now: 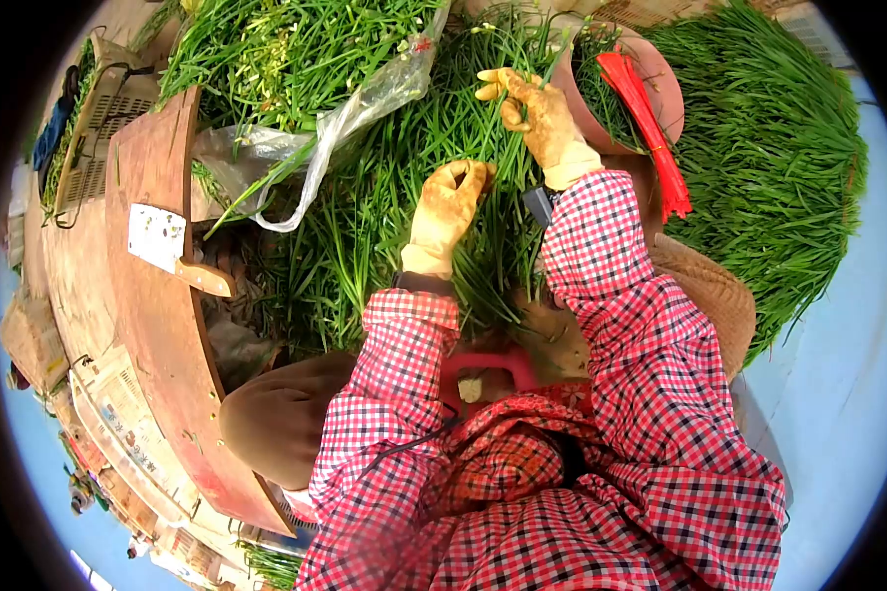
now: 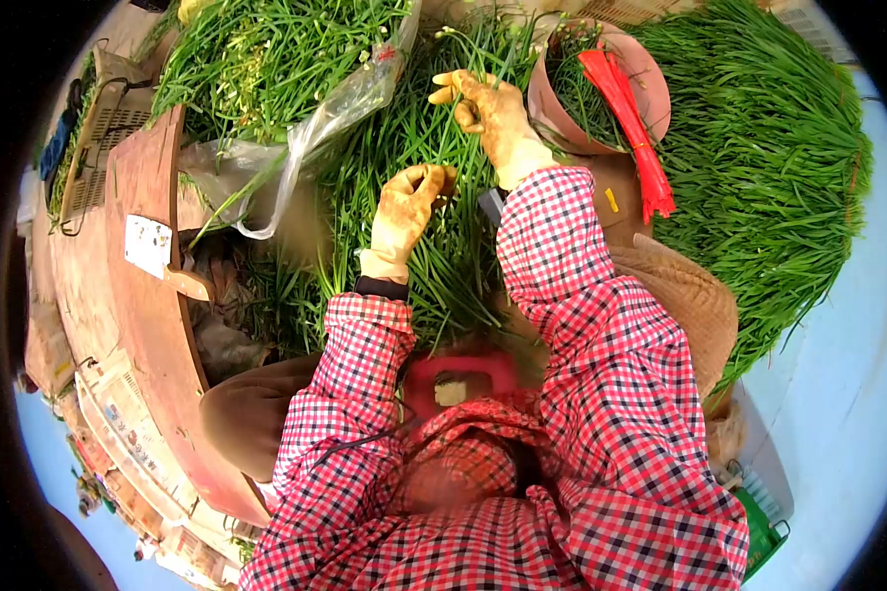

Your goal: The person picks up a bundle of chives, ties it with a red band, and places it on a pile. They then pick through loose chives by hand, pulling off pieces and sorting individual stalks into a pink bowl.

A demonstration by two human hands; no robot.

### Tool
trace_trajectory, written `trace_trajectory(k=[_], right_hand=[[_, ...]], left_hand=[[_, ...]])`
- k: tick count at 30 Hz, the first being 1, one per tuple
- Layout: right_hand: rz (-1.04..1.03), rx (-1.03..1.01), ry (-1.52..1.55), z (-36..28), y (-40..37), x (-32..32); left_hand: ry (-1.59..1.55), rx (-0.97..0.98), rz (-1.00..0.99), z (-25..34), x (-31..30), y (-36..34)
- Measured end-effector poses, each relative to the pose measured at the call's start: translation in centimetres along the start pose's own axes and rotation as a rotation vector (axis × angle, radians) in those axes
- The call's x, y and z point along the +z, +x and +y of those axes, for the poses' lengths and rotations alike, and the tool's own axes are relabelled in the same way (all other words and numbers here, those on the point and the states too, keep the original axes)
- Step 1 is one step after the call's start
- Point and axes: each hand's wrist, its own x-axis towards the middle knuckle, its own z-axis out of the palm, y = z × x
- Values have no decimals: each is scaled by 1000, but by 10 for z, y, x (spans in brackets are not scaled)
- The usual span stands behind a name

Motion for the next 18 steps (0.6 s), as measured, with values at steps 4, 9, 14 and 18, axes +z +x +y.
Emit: trace_trajectory(k=[4, 9, 14, 18], right_hand=[[64, -30, -24, 1, -5, 6], [205, -67, -91, 9, -14, 11], [285, -158, -112, 8, -24, 22], [376, -327, -109, -20, -20, 14]], left_hand=[[-118, -129, 52, 13, 5, -5], [-264, -206, 59, 2, 16, -9], [-363, -215, 315, -6, 27, -1], [-372, -365, 370, -31, 11, -4]])
